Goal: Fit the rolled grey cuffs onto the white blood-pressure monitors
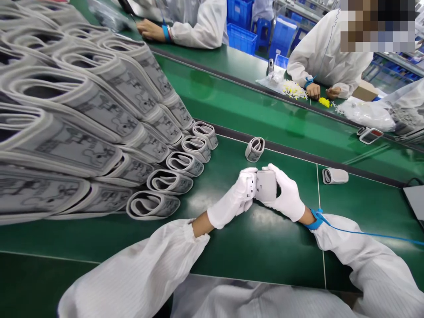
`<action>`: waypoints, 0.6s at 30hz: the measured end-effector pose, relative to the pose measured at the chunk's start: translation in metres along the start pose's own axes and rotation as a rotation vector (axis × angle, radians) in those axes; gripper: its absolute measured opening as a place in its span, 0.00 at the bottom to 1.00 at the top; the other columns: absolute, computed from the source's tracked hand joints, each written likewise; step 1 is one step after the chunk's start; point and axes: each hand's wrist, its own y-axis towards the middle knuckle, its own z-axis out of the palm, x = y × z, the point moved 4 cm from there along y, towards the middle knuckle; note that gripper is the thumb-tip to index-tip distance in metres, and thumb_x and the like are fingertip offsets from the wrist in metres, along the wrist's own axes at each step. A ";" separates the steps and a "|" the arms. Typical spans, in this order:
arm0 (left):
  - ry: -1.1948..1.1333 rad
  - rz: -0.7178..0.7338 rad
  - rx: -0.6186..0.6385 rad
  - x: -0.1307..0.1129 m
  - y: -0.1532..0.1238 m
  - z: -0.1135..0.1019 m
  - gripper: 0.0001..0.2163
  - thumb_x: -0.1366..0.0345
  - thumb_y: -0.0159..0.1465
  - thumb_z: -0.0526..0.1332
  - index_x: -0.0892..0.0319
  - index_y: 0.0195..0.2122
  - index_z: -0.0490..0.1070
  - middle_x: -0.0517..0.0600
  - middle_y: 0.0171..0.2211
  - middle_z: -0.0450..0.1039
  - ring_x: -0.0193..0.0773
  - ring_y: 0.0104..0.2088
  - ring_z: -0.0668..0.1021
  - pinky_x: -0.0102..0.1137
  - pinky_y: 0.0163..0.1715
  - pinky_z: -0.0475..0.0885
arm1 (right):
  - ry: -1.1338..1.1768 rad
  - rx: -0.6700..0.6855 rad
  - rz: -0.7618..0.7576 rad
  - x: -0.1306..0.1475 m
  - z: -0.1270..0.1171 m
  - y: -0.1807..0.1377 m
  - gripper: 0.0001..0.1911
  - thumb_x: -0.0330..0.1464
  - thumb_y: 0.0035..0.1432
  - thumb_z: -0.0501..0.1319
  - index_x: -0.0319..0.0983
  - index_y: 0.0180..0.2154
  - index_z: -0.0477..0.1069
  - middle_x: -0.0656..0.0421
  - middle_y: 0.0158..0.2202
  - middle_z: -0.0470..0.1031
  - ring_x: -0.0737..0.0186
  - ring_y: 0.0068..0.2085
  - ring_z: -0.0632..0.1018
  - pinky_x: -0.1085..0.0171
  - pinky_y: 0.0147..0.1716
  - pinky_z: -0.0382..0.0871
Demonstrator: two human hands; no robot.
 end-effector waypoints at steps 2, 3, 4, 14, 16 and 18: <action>-0.029 -0.003 -0.013 -0.004 0.000 0.002 0.47 0.24 0.56 0.49 0.57 0.65 0.51 0.38 0.24 0.59 0.27 0.16 0.57 0.29 0.19 0.56 | -0.025 -0.004 -0.004 0.000 0.000 0.000 0.46 0.39 0.49 0.76 0.42 0.66 0.62 0.52 0.60 0.74 0.49 0.60 0.77 0.54 0.63 0.72; -0.033 0.000 -0.014 -0.004 0.000 0.002 0.47 0.24 0.56 0.50 0.57 0.64 0.51 0.38 0.24 0.59 0.27 0.17 0.57 0.28 0.19 0.56 | -0.032 -0.005 -0.007 0.001 0.000 0.000 0.45 0.39 0.49 0.76 0.42 0.66 0.63 0.52 0.60 0.74 0.49 0.59 0.77 0.54 0.63 0.72; -0.034 0.005 -0.013 -0.005 0.000 0.003 0.47 0.24 0.56 0.50 0.57 0.64 0.51 0.38 0.24 0.59 0.27 0.17 0.57 0.28 0.19 0.55 | -0.039 -0.006 -0.010 0.001 0.000 0.000 0.45 0.39 0.49 0.76 0.42 0.65 0.63 0.52 0.59 0.75 0.49 0.59 0.77 0.54 0.63 0.72; 0.016 0.029 0.008 0.000 -0.001 0.002 0.45 0.26 0.59 0.49 0.57 0.65 0.50 0.39 0.24 0.60 0.29 0.17 0.58 0.30 0.18 0.56 | -0.016 -0.011 -0.022 0.001 0.001 -0.001 0.43 0.40 0.52 0.74 0.42 0.66 0.62 0.50 0.60 0.74 0.48 0.59 0.78 0.51 0.62 0.73; 0.056 0.044 0.010 0.004 -0.001 -0.001 0.44 0.27 0.61 0.48 0.56 0.66 0.49 0.40 0.24 0.61 0.29 0.17 0.59 0.30 0.19 0.57 | -0.019 -0.008 -0.015 0.001 0.002 -0.004 0.43 0.39 0.53 0.73 0.43 0.67 0.61 0.51 0.62 0.72 0.47 0.61 0.76 0.50 0.64 0.71; 0.105 0.054 0.014 0.010 -0.001 -0.004 0.40 0.31 0.64 0.47 0.55 0.67 0.48 0.40 0.24 0.61 0.30 0.17 0.59 0.29 0.19 0.56 | -0.034 -0.009 -0.016 0.002 0.004 -0.008 0.43 0.38 0.53 0.73 0.44 0.68 0.61 0.52 0.64 0.70 0.46 0.63 0.74 0.49 0.66 0.69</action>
